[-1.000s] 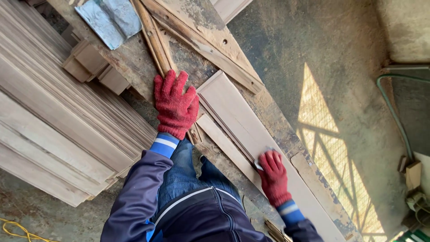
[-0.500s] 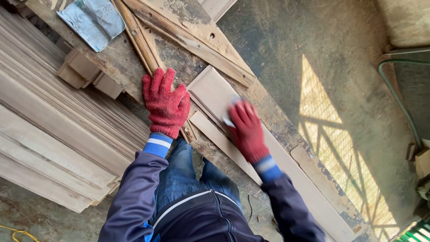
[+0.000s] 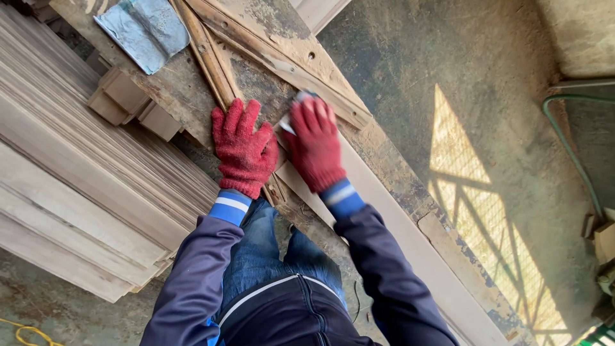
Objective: Sanding wooden planks using an orbital power sander and manual sandpaper in a workshop.
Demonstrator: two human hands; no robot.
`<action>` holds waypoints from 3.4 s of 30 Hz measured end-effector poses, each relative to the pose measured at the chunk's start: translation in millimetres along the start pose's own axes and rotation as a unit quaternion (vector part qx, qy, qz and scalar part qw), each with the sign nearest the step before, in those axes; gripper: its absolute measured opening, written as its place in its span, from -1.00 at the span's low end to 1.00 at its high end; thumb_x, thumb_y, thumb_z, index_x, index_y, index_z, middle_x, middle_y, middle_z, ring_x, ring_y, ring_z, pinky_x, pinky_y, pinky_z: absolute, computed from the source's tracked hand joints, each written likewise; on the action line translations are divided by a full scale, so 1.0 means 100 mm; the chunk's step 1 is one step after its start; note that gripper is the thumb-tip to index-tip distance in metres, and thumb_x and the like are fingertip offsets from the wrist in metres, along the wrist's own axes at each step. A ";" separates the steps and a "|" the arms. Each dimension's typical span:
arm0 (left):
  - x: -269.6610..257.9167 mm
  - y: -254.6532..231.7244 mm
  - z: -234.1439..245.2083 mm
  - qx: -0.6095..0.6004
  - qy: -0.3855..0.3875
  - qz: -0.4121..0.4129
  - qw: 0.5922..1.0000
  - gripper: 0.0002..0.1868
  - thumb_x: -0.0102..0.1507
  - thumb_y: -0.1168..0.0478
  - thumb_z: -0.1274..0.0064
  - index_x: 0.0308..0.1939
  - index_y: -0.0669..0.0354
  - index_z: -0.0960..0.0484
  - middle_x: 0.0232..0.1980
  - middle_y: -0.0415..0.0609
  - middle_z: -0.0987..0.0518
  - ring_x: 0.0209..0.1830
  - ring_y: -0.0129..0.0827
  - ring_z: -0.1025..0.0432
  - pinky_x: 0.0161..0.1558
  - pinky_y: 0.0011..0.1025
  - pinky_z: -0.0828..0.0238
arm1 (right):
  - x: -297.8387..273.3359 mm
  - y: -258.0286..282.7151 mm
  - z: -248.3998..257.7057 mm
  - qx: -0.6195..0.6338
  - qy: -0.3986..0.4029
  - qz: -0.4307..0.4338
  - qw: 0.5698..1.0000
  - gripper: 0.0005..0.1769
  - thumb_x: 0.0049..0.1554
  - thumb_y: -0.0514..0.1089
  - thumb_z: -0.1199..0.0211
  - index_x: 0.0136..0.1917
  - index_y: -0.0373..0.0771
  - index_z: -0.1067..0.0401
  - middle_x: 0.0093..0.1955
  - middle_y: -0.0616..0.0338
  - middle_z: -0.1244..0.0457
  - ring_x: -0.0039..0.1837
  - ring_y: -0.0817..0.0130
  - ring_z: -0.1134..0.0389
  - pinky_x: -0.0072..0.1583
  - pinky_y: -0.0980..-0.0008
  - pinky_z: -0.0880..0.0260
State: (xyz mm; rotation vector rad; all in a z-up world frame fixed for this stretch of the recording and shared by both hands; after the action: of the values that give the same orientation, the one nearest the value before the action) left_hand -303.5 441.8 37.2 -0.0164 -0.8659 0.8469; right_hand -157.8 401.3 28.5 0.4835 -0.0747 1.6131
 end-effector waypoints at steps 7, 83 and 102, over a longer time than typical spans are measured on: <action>-0.05 0.00 -0.03 -0.004 -0.004 -0.015 1.000 -0.82 0.13 0.22 -0.27 -0.19 -0.01 -0.70 0.30 0.06 -0.58 0.34 0.07 -0.38 0.31 0.27 -0.16 | -0.88 -0.27 0.61 0.016 0.033 -0.067 0.997 -0.50 0.23 0.13 -0.30 0.30 -0.22 -0.44 0.29 -0.12 -0.28 0.42 -0.19 -0.22 0.46 -0.20 -0.18; -0.31 0.14 -0.16 -0.044 0.184 0.040 0.981 -0.99 0.35 0.44 -0.34 -0.18 0.33 -0.82 0.45 0.18 -0.51 0.58 0.17 -0.12 0.57 0.32 0.27 | -2.97 -0.55 1.57 -0.059 -0.105 -0.456 0.882 -0.57 0.26 -0.29 -0.16 0.40 -0.23 -0.28 0.42 -0.06 -0.19 0.49 -0.16 -0.17 0.51 -0.13 -0.26; -0.29 0.09 -0.14 -0.035 0.179 -0.004 0.983 -0.97 0.36 0.52 -0.37 -0.13 0.47 -0.83 0.44 0.26 -0.54 0.55 0.29 -0.18 0.55 0.31 0.16 | -3.89 -0.32 1.44 -0.033 0.019 -0.459 0.887 -0.37 0.29 -0.13 -0.18 0.59 0.00 -0.17 0.69 0.28 0.06 0.70 0.12 0.06 0.70 0.05 0.13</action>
State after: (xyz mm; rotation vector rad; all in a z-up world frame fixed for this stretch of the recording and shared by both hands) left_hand -310.1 433.7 5.7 -0.2205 -0.5548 0.7750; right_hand -80.6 -7.3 14.9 0.3480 0.1197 0.6792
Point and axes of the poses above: each hand's wrist, its own x-axis towards the middle knuckle, its own z-axis out of the back of the hand, y = z × x, the point moved 6 cm from there along x, towards the middle knuckle
